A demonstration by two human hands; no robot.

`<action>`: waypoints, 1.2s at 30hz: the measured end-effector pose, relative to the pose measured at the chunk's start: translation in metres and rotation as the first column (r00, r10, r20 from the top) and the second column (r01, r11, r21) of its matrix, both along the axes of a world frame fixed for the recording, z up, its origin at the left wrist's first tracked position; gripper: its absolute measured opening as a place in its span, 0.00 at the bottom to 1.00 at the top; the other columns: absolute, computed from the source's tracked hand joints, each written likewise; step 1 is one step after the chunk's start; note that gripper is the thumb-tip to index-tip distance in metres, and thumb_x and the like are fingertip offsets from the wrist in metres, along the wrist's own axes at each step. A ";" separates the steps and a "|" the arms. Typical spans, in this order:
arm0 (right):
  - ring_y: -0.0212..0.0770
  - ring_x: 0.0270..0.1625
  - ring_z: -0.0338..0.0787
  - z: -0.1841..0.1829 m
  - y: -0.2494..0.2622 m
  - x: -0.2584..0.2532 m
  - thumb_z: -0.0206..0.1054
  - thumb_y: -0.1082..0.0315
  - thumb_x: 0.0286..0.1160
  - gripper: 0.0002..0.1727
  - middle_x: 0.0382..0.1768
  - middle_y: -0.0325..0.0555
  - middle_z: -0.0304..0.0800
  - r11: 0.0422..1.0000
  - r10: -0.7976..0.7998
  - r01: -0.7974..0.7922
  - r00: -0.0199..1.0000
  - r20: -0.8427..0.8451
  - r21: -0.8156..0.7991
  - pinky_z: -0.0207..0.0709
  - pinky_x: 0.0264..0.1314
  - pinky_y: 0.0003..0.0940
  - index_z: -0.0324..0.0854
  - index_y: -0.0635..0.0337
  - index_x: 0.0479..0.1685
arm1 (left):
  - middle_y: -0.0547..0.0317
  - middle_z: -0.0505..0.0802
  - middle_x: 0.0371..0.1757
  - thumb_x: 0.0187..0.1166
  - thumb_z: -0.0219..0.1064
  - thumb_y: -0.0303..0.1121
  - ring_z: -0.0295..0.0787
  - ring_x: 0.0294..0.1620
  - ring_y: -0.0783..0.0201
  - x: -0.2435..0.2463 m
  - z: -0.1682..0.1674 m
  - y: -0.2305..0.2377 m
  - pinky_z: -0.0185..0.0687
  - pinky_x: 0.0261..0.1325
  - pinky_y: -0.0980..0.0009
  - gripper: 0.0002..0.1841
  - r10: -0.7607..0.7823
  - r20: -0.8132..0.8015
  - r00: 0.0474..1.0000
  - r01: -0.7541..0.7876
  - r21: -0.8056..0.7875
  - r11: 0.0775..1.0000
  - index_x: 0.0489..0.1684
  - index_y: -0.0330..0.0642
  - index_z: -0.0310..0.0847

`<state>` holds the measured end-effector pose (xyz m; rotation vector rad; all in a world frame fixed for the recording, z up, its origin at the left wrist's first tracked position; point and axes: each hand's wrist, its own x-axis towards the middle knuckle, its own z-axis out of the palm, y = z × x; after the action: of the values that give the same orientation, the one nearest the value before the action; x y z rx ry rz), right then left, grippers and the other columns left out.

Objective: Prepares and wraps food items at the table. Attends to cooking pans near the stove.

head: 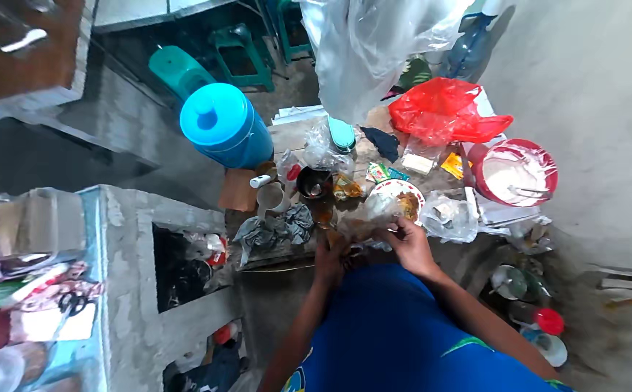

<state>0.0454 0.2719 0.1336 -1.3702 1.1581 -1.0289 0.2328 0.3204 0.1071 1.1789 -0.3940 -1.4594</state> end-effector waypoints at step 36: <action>0.32 0.54 0.88 -0.030 0.056 -0.253 0.50 0.66 0.86 0.18 0.48 0.34 0.91 0.610 -0.727 0.731 0.670 0.152 -0.306 0.85 0.57 0.33 0.88 0.51 0.36 | 0.46 0.94 0.52 0.78 0.68 0.29 0.93 0.43 0.57 -0.200 -0.039 -0.039 0.92 0.46 0.60 0.17 -0.722 -0.238 0.650 0.755 0.099 0.648 0.63 0.32 0.83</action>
<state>-0.2077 0.3274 0.1040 -1.1278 1.6471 -1.9065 0.0331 0.2818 0.0683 1.0587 -0.6808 -2.3593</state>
